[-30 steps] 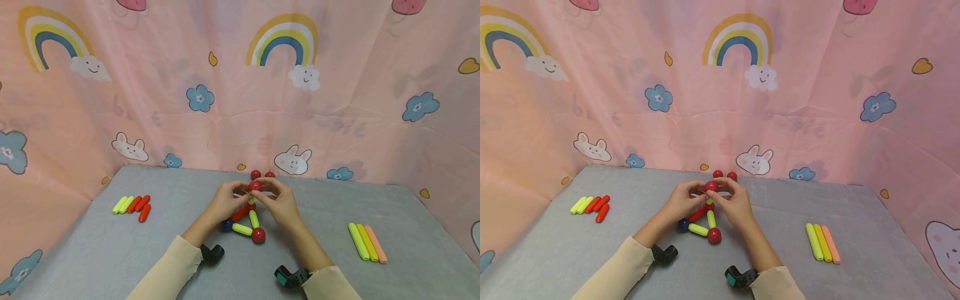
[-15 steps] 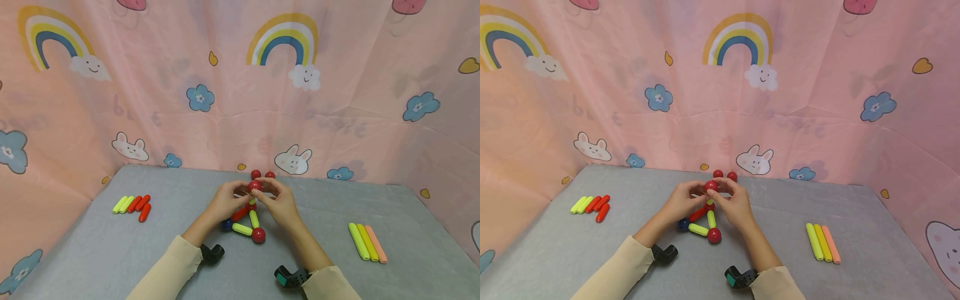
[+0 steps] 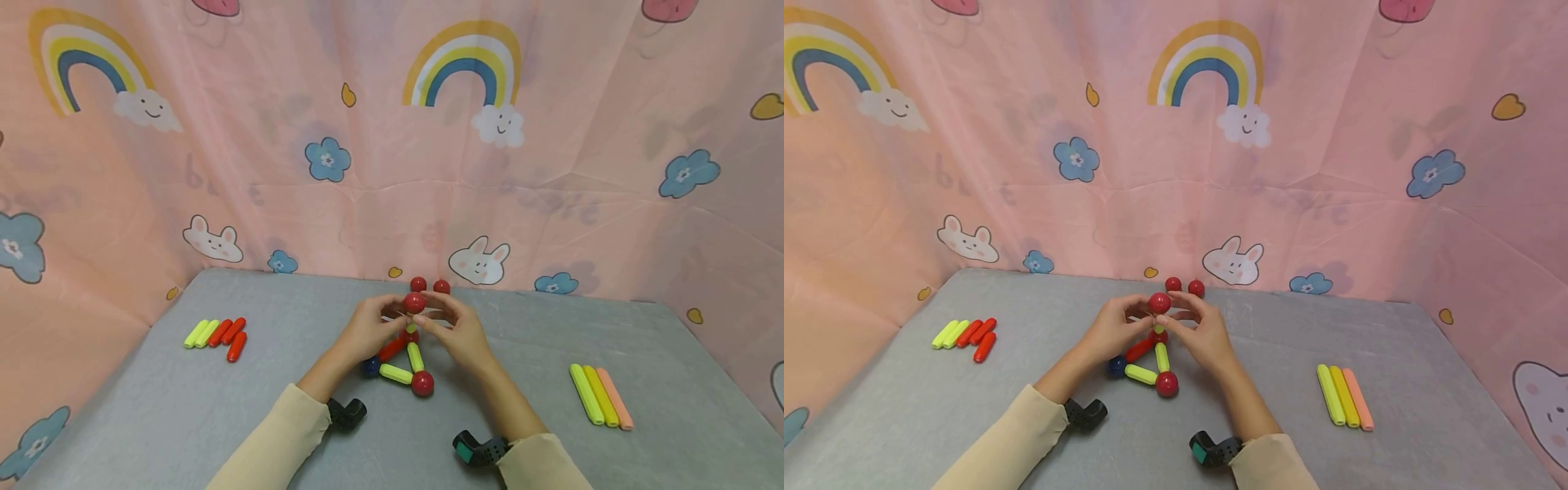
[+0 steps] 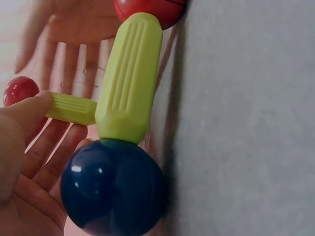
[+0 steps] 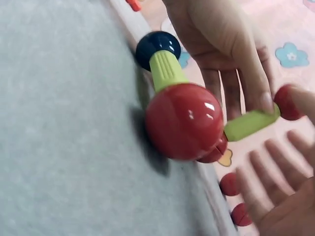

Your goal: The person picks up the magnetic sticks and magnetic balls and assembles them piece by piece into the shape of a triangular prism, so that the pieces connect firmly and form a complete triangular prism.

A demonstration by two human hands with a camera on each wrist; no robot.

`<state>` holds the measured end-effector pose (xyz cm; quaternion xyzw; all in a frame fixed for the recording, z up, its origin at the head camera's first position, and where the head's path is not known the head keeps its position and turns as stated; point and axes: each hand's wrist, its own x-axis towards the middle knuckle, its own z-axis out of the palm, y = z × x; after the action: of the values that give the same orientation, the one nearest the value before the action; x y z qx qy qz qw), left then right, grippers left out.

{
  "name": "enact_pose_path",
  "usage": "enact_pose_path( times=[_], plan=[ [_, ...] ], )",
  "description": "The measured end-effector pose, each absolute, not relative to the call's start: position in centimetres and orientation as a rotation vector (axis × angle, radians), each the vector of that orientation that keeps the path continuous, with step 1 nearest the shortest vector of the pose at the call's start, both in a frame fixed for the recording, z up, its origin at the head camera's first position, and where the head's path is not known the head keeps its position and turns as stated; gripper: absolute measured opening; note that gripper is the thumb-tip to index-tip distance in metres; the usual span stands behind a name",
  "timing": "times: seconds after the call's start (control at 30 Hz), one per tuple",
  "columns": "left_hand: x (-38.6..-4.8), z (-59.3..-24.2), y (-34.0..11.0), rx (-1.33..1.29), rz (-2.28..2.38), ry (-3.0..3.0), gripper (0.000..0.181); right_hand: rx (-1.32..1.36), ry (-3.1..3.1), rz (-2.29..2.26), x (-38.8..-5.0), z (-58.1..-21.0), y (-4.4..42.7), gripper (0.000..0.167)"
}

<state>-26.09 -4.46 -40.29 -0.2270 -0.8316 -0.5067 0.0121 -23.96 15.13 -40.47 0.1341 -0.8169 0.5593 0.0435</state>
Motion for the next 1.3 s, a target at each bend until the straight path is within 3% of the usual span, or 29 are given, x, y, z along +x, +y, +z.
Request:
enact_pose_path(
  times=[0.23, 0.53, 0.8, 1.1, 1.3],
  plan=[
    [-26.1, -40.2, -4.5, -0.698, -1.595, -2.596, 0.027, 0.469, -2.790, 1.555, -24.0, -41.4, 15.5, 0.059],
    [-26.6, -39.7, -5.8, -0.758, -1.491, -2.788, 0.026, 0.559, -2.766, 1.449, -23.9, -42.7, 14.7, 0.038],
    [-26.6, -38.7, -8.2, -1.047, -1.274, -3.077, 0.036, 0.508, -2.748, 1.447, -24.0, -42.9, 14.5, 0.030],
    [-25.9, -37.8, -9.2, -1.021, -1.083, -3.313, 0.049, 0.478, -2.739, 1.459, -24.1, -43.1, 14.6, 0.029],
    [-26.1, -37.8, -9.2, -0.864, -1.140, -3.275, 0.043, 0.403, -2.743, 1.436, -24.1, -43.1, 14.9, 0.029]
  ],
)
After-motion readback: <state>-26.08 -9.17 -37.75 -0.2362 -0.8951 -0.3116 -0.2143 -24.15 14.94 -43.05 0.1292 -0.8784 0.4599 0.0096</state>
